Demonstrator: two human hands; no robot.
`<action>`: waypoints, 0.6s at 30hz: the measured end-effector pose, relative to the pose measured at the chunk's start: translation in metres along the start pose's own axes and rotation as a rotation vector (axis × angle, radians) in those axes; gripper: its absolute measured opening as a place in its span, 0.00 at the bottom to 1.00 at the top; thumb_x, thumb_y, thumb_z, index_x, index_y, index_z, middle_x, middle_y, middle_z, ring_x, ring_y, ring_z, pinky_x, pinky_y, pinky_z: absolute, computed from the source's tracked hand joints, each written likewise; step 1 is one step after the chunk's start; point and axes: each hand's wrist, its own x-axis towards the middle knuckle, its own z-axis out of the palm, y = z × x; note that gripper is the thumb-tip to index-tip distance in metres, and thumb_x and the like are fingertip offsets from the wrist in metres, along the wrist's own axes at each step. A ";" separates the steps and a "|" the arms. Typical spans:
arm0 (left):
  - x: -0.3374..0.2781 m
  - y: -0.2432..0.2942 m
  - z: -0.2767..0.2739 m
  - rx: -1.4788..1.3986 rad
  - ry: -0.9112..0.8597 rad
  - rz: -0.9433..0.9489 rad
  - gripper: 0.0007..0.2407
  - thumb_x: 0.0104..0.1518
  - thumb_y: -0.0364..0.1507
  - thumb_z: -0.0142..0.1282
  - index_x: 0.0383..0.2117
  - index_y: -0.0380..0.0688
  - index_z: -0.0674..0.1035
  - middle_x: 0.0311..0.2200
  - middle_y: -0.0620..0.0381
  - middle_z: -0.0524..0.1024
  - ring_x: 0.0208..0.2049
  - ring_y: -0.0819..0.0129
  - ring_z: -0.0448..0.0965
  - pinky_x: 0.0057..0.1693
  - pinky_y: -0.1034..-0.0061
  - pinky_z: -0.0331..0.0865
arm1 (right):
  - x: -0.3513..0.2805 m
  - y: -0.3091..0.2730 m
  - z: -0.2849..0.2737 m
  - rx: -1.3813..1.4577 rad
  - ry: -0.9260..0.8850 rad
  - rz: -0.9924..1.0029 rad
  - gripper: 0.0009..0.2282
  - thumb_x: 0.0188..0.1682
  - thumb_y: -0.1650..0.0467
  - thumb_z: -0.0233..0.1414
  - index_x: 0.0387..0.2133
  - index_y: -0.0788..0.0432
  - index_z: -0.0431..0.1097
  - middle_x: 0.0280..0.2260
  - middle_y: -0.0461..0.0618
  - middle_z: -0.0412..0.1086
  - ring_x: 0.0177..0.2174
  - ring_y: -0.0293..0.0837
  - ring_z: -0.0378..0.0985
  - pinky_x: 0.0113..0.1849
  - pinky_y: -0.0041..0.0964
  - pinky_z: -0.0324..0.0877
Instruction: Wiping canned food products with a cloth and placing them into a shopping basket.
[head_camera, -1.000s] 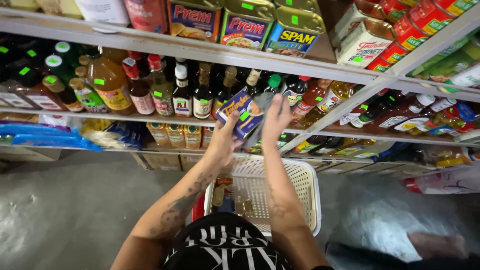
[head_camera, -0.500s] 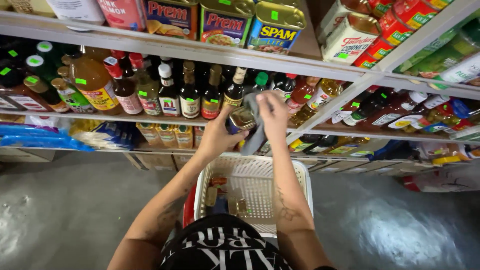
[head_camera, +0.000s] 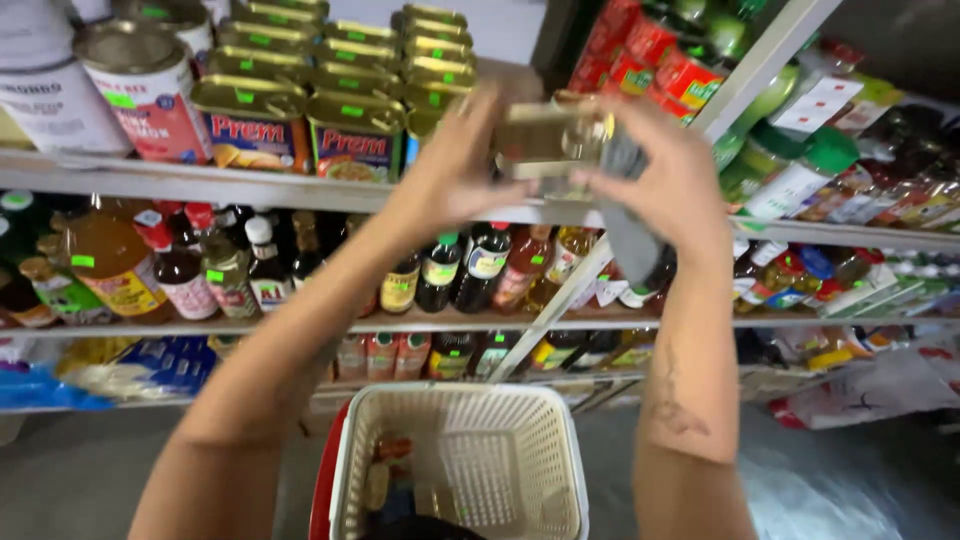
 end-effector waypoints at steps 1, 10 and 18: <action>0.020 -0.014 0.005 0.041 0.013 0.026 0.39 0.47 0.41 0.77 0.60 0.38 0.62 0.55 0.38 0.67 0.57 0.45 0.68 0.59 0.53 0.69 | 0.013 0.011 -0.006 -0.084 0.058 0.021 0.30 0.38 0.66 0.70 0.57 0.54 0.70 0.50 0.53 0.75 0.50 0.50 0.79 0.52 0.41 0.72; 0.120 -0.101 0.038 0.242 -0.146 -0.145 0.29 0.37 0.29 0.78 0.51 0.51 0.77 0.46 0.47 0.72 0.47 0.46 0.76 0.51 0.56 0.73 | 0.099 0.112 0.037 -0.147 0.155 0.114 0.30 0.39 0.63 0.69 0.57 0.51 0.70 0.52 0.54 0.74 0.50 0.53 0.77 0.50 0.45 0.70; 0.121 -0.130 0.045 0.350 -0.342 -0.408 0.27 0.37 0.32 0.76 0.48 0.53 0.80 0.48 0.51 0.75 0.51 0.48 0.76 0.56 0.57 0.71 | 0.121 0.143 0.060 -0.222 -0.022 0.174 0.28 0.38 0.57 0.67 0.55 0.47 0.72 0.51 0.50 0.71 0.49 0.53 0.75 0.47 0.49 0.69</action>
